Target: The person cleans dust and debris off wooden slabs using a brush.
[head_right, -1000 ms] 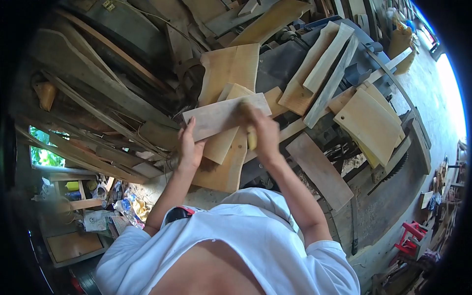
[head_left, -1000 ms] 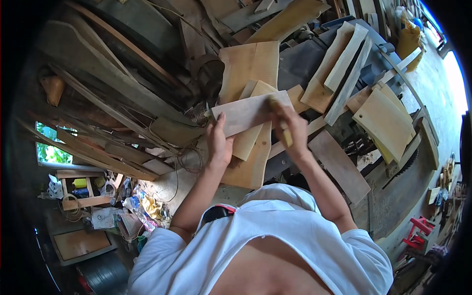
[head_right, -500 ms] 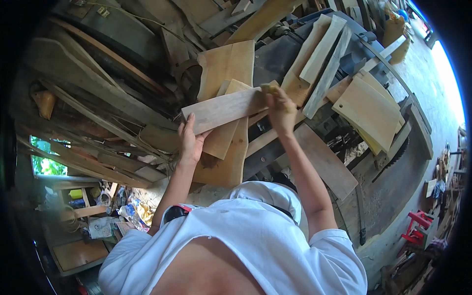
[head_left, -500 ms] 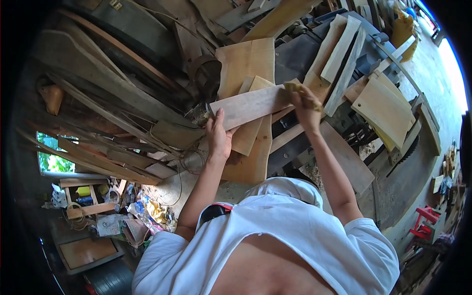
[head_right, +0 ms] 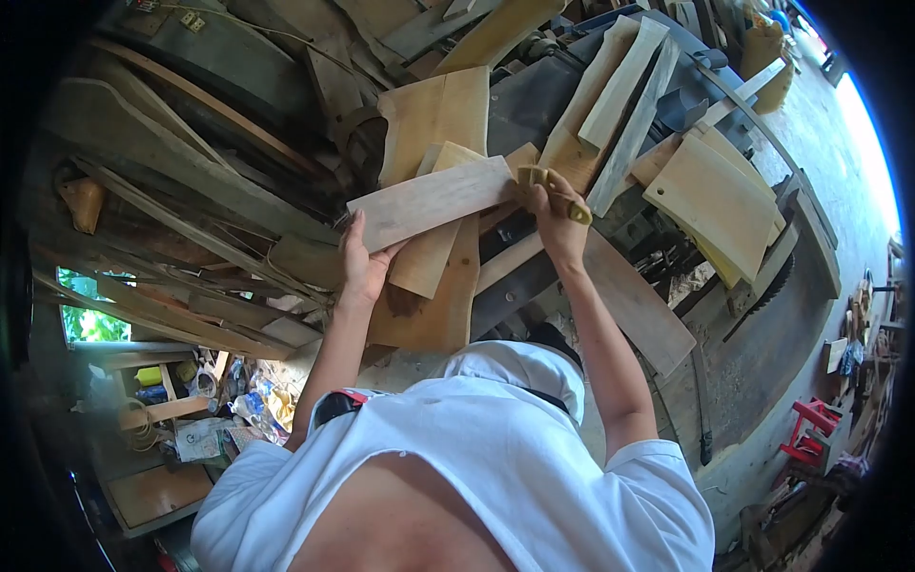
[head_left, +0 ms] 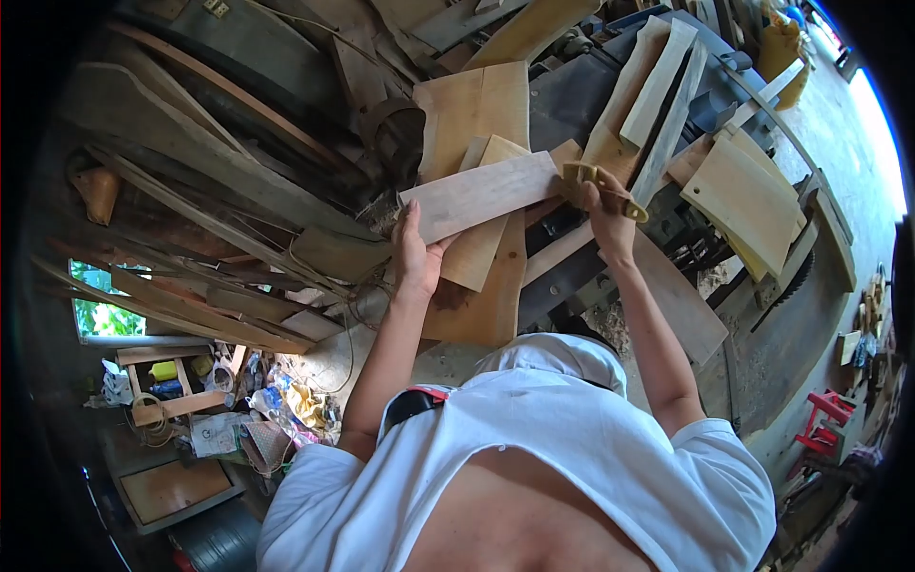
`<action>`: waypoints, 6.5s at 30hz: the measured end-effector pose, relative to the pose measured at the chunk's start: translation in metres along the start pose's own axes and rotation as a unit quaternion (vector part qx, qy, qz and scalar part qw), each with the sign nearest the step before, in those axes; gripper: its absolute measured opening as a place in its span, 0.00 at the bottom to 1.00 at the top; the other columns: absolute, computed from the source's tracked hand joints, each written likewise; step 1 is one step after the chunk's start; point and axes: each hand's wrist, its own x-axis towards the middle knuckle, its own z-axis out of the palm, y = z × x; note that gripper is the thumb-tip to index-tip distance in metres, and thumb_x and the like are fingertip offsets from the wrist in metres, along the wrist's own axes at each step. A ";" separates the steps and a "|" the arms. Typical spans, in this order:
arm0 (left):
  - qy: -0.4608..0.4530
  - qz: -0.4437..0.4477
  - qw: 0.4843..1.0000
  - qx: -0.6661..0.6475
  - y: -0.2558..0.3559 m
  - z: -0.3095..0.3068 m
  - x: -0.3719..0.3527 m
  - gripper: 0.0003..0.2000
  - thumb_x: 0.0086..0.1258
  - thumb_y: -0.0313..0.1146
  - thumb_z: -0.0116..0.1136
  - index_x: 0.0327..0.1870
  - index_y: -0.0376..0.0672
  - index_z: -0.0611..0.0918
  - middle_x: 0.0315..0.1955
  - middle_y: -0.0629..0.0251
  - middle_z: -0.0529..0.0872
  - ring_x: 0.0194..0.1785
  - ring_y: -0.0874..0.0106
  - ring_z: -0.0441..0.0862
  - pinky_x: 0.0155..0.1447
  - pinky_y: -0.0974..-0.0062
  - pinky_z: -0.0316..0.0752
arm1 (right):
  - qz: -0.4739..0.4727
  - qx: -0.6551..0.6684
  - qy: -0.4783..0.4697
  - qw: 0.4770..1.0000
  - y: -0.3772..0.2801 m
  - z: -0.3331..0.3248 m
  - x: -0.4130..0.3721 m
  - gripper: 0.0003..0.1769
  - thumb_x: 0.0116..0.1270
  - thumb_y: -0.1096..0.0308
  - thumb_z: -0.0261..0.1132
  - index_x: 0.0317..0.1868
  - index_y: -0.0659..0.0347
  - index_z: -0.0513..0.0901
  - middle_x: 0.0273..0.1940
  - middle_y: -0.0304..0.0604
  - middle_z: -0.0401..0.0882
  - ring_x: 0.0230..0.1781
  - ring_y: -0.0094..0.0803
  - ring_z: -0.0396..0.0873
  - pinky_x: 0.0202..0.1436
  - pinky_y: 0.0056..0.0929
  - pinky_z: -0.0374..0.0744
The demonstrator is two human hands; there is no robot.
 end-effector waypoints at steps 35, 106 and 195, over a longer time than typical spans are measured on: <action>-0.017 -0.070 0.997 0.025 -0.008 -0.003 0.000 0.19 0.72 0.31 0.58 0.61 0.39 0.72 0.55 0.60 0.79 0.57 0.63 0.79 0.59 0.59 0.77 | -0.059 -0.133 0.071 0.987 0.006 -0.017 0.027 0.17 0.67 0.66 0.65 0.55 0.61 0.81 0.41 0.48 0.87 0.41 0.30 0.86 0.46 0.27 0.80; -0.095 0.084 0.991 0.037 0.020 -0.011 0.002 0.23 0.67 0.17 0.44 0.63 0.43 0.75 0.60 0.55 0.76 0.57 0.67 0.78 0.61 0.65 0.76 | -0.030 -0.104 0.012 0.994 -0.009 -0.031 0.010 0.21 0.68 0.64 0.66 0.59 0.62 0.78 0.41 0.46 0.87 0.39 0.26 0.84 0.45 0.24 0.79; -0.050 0.294 0.691 0.658 -0.044 -0.009 -0.018 0.35 0.56 0.36 0.71 0.63 0.32 0.69 0.54 0.45 0.77 0.61 0.48 0.72 0.66 0.58 0.67 | 0.090 0.083 0.230 0.966 -0.081 -0.150 -0.056 0.20 0.72 0.65 0.62 0.60 0.65 0.77 0.53 0.44 0.79 0.52 0.29 0.79 0.52 0.29 0.81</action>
